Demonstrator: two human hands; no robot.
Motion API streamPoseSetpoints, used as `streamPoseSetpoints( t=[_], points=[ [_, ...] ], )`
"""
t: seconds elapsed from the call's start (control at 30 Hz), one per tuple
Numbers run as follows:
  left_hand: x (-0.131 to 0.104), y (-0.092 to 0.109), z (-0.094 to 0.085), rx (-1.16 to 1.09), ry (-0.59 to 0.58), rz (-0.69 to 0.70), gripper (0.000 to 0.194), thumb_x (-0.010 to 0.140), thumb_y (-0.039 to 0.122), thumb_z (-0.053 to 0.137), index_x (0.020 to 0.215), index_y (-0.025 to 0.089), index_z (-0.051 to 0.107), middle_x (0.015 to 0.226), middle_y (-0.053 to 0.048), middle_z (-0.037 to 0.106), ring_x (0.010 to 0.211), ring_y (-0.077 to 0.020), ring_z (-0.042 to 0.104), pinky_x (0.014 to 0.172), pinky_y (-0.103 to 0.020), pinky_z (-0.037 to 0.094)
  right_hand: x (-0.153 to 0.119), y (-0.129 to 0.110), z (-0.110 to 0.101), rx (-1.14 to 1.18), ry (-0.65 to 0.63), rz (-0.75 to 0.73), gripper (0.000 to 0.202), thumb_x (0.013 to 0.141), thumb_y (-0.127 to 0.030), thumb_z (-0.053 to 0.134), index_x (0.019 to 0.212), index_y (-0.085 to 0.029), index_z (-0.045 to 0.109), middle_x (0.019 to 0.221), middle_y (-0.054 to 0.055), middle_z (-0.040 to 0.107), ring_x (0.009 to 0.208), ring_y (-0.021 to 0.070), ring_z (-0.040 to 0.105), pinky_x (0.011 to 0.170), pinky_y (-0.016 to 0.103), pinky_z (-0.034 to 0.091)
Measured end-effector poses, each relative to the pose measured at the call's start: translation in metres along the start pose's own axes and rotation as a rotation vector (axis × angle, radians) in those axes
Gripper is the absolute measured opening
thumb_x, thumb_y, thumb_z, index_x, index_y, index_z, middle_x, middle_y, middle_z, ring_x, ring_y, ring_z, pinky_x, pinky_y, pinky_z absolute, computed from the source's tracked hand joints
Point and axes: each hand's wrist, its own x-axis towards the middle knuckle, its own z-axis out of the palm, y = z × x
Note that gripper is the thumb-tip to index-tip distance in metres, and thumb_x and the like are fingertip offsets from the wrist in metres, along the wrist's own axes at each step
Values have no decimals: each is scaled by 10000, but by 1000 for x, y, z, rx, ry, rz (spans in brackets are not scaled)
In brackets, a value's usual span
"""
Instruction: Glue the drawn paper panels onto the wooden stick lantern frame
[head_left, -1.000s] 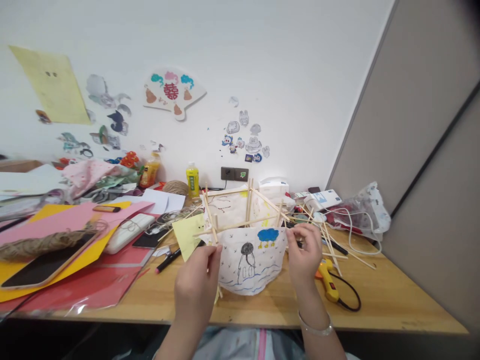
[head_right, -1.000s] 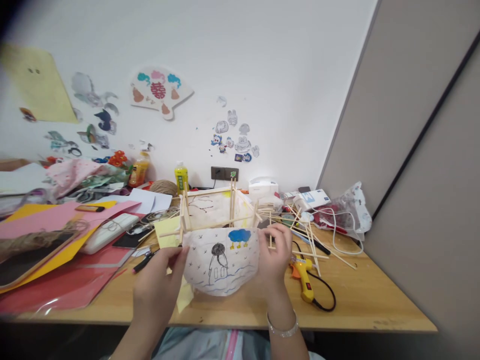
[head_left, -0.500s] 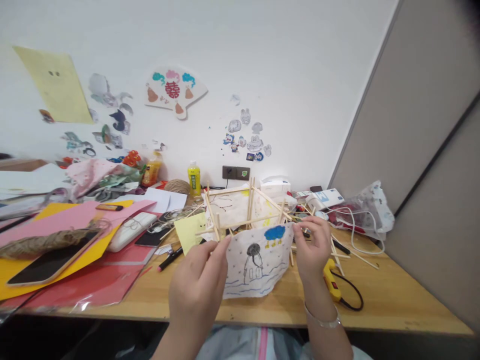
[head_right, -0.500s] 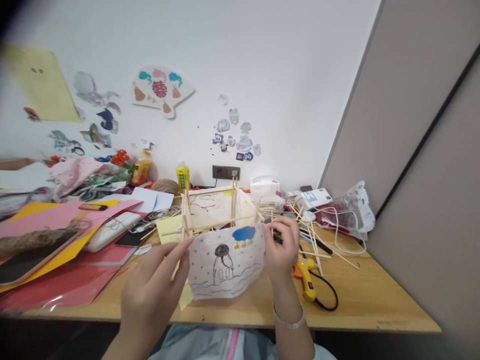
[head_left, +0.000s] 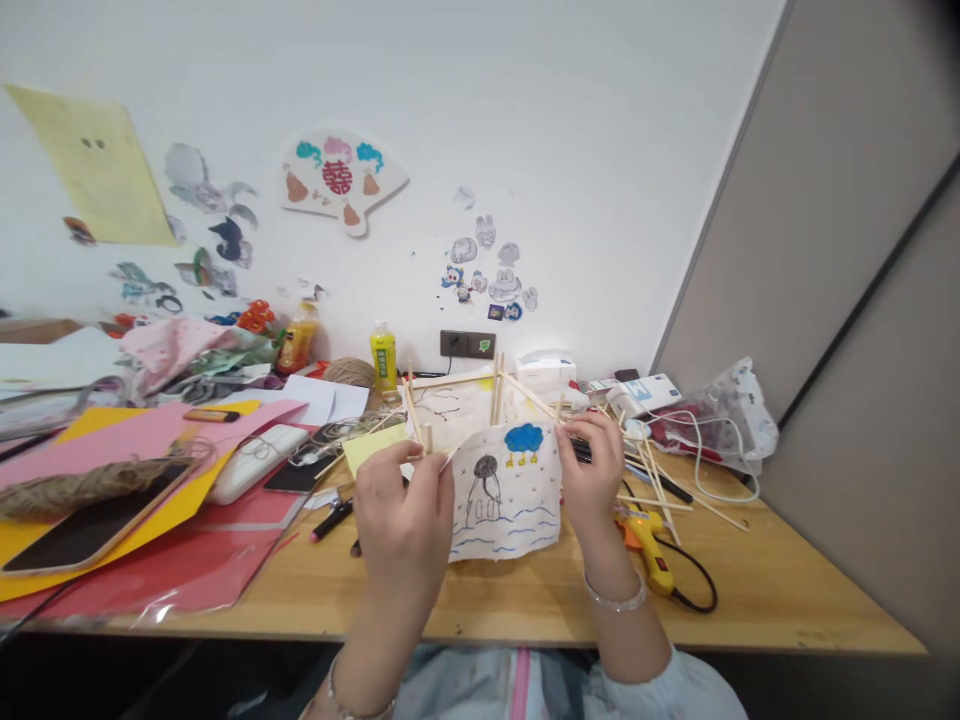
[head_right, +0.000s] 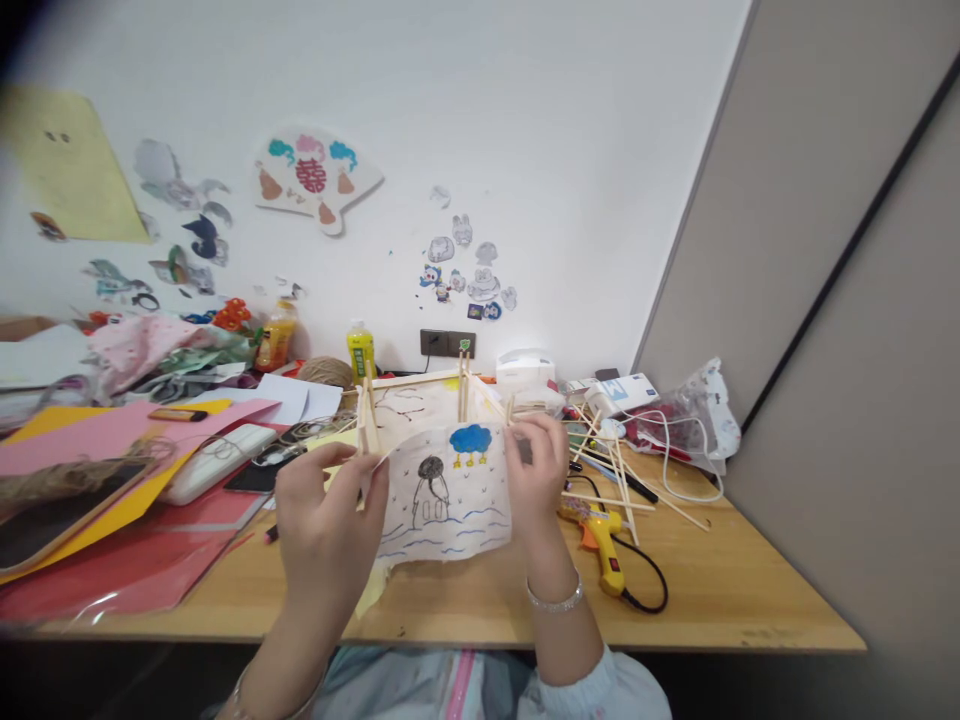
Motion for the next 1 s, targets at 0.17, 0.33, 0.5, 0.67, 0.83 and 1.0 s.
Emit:
streamPoseSetpoints(
  t=[0.17, 0.33, 0.5, 0.67, 0.83, 1.0],
  points=[
    [-1, -2, 7, 15, 47, -21, 88, 821, 168, 605, 905, 143, 593, 953, -132, 543, 914, -238, 516, 792, -389, 448, -3, 3, 5, 42, -2, 76, 41, 856, -263, 585, 839, -227, 580, 871, 34, 584, 865, 196, 567, 820, 400, 473],
    [-2, -6, 6, 27, 19, -17, 299, 836, 222, 602, 1089, 77, 534, 959, -176, 602, 946, -279, 530, 818, -411, 438, -7, 6, 8, 112, -33, 206, 90, 850, -294, 601, 881, -215, 571, 901, 35, 574, 866, 186, 552, 777, 360, 473],
    [-4, -10, 5, 5, -60, -72, 274, 880, 279, 533, 1105, 124, 550, 970, -141, 627, 929, -264, 551, 802, -391, 432, -6, 6, 7, 146, -70, 236, 100, 853, -304, 593, 891, -213, 573, 910, 32, 566, 868, 179, 543, 754, 332, 466],
    [-2, -10, 4, 7, -90, -68, 215, 876, 280, 531, 1017, 132, 597, 943, -131, 615, 903, -258, 553, 771, -374, 425, -4, 6, 7, 133, -91, 226, 101, 856, -308, 582, 898, -216, 576, 915, 31, 561, 876, 180, 543, 743, 322, 466],
    [1, -11, 4, 6, -84, -49, 174, 869, 263, 538, 953, 126, 604, 915, -130, 614, 865, -257, 541, 745, -361, 416, -5, 5, 6, 144, -98, 215, 109, 870, -316, 561, 905, -216, 585, 938, 42, 560, 900, 188, 549, 731, 319, 477],
    [0, -12, 2, -16, -103, -44, 180, 869, 258, 541, 955, 115, 608, 908, -131, 611, 856, -259, 537, 747, -363, 407, -3, 4, 6, 163, -113, 226, 74, 869, -283, 567, 883, -214, 592, 916, 36, 551, 890, 182, 543, 747, 322, 473]
  ],
)
